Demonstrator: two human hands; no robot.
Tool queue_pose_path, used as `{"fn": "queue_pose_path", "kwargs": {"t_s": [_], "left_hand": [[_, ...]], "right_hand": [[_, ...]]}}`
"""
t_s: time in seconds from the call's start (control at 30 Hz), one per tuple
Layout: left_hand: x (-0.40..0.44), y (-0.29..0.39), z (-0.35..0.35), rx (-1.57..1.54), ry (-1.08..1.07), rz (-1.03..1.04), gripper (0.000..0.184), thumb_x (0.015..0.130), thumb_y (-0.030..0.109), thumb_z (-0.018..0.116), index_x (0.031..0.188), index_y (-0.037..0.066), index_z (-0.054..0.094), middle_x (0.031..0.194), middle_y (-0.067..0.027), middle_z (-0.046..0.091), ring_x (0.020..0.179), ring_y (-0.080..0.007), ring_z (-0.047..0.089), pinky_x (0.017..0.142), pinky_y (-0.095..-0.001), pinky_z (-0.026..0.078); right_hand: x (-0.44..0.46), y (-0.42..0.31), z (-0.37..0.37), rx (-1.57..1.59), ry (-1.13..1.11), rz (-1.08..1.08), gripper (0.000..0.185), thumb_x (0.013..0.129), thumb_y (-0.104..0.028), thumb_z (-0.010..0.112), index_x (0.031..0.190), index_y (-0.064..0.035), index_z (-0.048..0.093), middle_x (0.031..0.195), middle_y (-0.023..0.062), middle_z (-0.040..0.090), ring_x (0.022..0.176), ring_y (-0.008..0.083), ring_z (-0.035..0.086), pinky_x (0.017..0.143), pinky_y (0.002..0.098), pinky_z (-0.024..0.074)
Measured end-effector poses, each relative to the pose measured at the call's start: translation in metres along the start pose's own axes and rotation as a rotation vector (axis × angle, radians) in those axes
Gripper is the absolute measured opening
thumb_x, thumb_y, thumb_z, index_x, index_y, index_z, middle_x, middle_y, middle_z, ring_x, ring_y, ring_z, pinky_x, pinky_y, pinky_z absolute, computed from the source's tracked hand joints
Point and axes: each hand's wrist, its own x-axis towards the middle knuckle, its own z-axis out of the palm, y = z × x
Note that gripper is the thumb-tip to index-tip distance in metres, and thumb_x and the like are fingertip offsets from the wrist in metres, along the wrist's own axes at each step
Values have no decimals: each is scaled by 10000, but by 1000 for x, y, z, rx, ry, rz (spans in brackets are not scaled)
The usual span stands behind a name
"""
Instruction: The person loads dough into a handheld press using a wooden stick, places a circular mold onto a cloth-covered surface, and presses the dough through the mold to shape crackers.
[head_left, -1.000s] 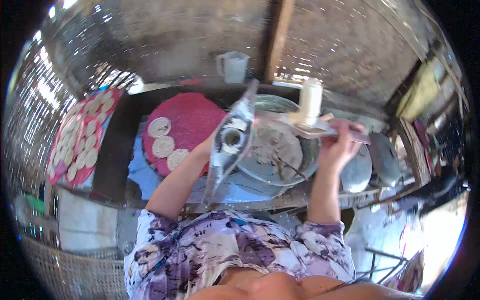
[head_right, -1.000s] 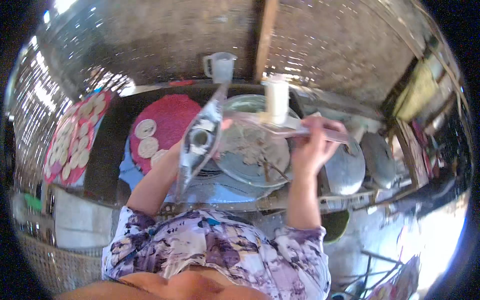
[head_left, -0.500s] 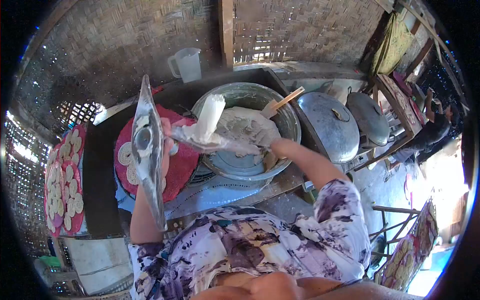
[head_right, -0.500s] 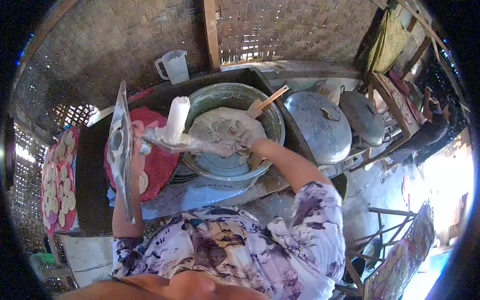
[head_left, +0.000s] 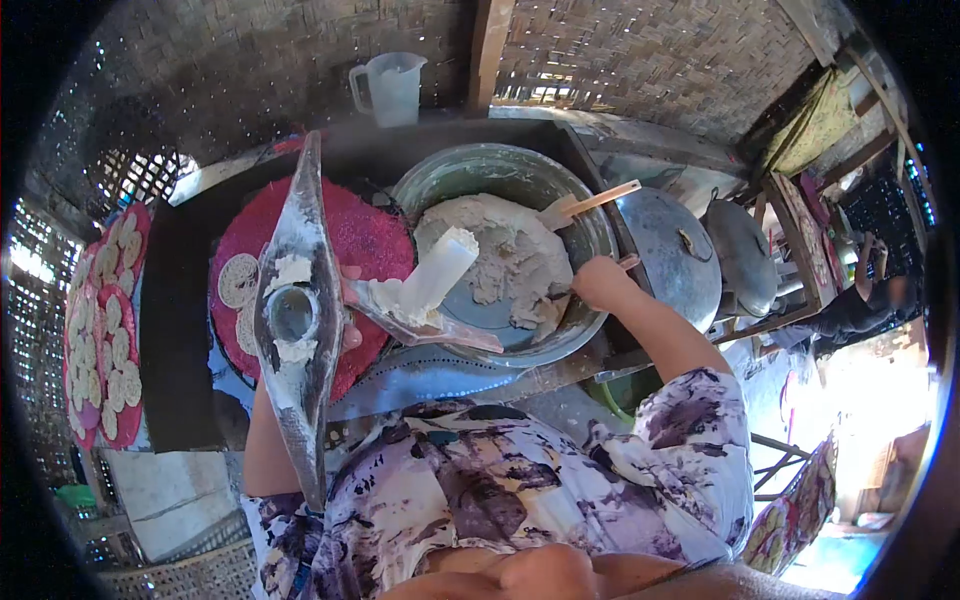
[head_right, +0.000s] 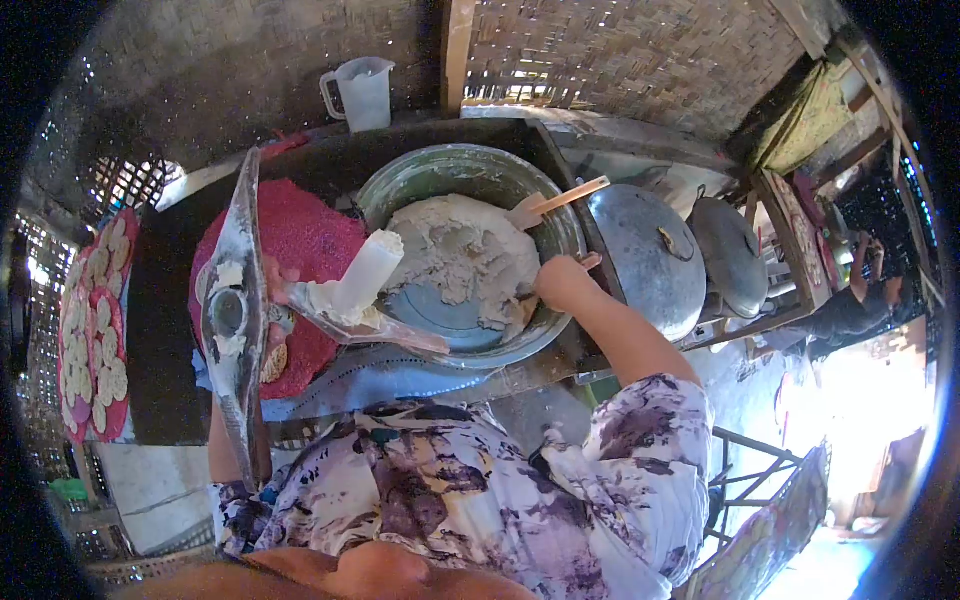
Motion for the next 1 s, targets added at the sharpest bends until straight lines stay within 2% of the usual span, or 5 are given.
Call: {"fn": "queue_pose_path", "kwargs": {"t_s": [0.47, 0.63, 0.73, 0.9, 1.0], "left_hand": [[-12, 5, -12, -41, 49, -16, 408, 612, 221, 803, 917, 96, 563, 795, 11, 484, 734, -90, 499, 788, -337, 482], [-25, 16, -11, -169, 153, -432, 341, 639, 166, 779, 891, 102, 558, 769, 16, 503, 747, -89, 521, 754, -316, 491], [-22, 6, -10, 141, 92, -192, 344, 672, 164, 751, 949, 96, 558, 908, -27, 568, 802, -126, 550, 771, -323, 491], [-30, -18, -16, -931, 299, -807, 283, 842, 234, 545, 1035, 29, 517, 872, -106, 594, 778, -199, 585, 748, -353, 512], [-17, -29, -3, -396, 184, -574, 297, 816, 93, 560, 1107, 48, 527, 950, -43, 591, 830, -148, 587, 754, -280, 491]], "right_hand": [[-10, -5, -18, 38, -170, -128, 168, 613, -136, 601, 743, -57, 672, 756, 131, 647, 739, 285, 634, 641, 387, 495], [-22, -12, -32, 109, -143, -131, 194, 627, -159, 581, 778, -78, 672, 758, 135, 644, 733, 292, 629, 640, 390, 494], [-32, -7, -38, 197, -130, -103, 225, 671, -234, 588, 859, -146, 673, 766, 122, 643, 744, 305, 622, 641, 412, 487], [-65, 20, -59, 635, -30, -32, 263, 761, -323, 585, 978, -196, 663, 747, 93, 636, 689, 230, 615, 584, 363, 470], [-95, 43, -97, 1036, -54, -6, 283, 793, -284, 569, 1047, -183, 645, 721, 62, 632, 639, 151, 583, 546, 311, 443]]}}
